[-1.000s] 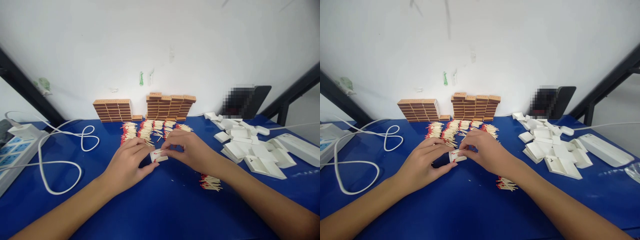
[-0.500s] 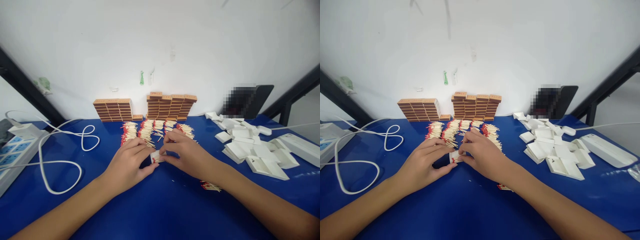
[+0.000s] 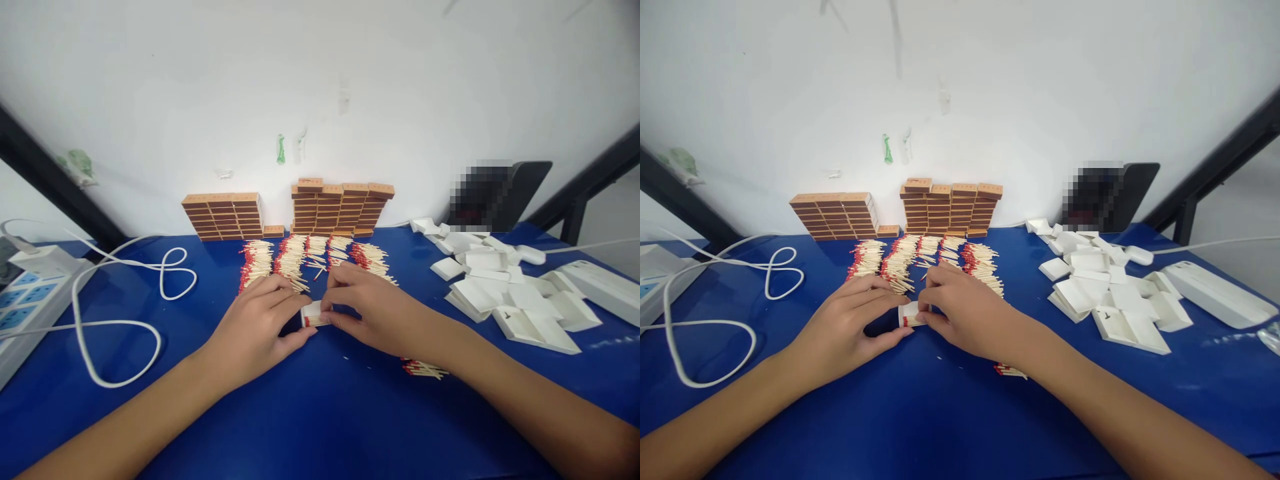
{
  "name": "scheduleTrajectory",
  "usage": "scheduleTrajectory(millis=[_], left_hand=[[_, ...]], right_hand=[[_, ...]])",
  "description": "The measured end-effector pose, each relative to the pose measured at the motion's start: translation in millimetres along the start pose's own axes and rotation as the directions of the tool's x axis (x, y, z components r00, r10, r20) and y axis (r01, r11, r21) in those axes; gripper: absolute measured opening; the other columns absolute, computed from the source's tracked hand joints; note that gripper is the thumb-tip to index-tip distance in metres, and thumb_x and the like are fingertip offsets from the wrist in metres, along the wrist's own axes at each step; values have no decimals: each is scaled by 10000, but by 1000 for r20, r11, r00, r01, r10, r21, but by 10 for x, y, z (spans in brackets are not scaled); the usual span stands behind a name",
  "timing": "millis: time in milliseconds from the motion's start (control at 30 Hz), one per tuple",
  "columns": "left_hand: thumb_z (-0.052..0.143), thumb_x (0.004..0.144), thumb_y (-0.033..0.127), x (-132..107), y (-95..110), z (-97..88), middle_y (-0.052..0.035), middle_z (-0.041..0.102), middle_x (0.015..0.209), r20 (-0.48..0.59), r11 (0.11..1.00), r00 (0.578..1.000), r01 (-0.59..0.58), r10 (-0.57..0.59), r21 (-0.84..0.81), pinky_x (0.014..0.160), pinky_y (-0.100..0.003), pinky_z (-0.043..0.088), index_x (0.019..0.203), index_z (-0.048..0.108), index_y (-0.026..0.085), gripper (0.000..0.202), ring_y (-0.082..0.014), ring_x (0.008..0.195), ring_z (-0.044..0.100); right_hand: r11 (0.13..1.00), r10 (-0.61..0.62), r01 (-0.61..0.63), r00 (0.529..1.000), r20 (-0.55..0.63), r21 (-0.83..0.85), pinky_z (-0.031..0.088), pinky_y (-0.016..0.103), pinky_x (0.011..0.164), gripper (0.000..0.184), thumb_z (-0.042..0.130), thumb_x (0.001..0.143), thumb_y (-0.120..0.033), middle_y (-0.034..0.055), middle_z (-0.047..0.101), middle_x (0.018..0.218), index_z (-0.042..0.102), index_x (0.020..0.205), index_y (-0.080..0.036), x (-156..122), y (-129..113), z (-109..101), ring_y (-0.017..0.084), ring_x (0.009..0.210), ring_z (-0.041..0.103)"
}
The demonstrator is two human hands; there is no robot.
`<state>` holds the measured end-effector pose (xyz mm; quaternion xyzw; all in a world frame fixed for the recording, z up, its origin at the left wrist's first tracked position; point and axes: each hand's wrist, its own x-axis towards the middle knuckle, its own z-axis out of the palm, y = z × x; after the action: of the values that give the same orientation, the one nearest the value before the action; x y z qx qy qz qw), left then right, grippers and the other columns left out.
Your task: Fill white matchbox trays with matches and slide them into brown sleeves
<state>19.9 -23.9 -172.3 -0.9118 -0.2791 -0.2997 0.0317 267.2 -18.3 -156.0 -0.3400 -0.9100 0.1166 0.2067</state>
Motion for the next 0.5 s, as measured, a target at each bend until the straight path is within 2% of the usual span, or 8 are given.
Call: scheduleTrajectory(millis=[167, 333, 500], left_hand=[[772, 967, 304, 0, 11, -2, -58, 792, 976, 14, 1000, 1000, 6, -6, -9, 906, -425, 606, 1150, 728, 175, 227, -257, 1003, 704], [770, 962, 289, 2, 30, 7, -61, 778, 943, 16, 1000, 1000, 7, -7, -24, 894, -429, 606, 1146, 737, 158, 229, -260, 985, 700], [780, 953, 313, -16, 40, 18, -71, 769, 950, 16, 999, 1000, -3, 4, -33, 902, -439, 610, 1150, 737, 149, 260, -270, 994, 701]], right_hand=[[999, 38, -37, 992, -120, 6, 500, 357, 788, 112, 663, 1022, -206, 63, 661, 931, 756, 962, -193, 27, 37, -9, 214, 911, 617], [987, 124, -146, 962, -242, -74, 487, 406, 856, 66, 693, 997, -217, 66, 680, 905, 747, 989, -180, 66, 261, 20, 244, 925, 598], [959, 180, -225, 953, -243, -170, 459, 445, 908, 99, 670, 1001, -239, 83, 691, 920, 742, 949, -194, 88, 470, 59, 265, 925, 578]])
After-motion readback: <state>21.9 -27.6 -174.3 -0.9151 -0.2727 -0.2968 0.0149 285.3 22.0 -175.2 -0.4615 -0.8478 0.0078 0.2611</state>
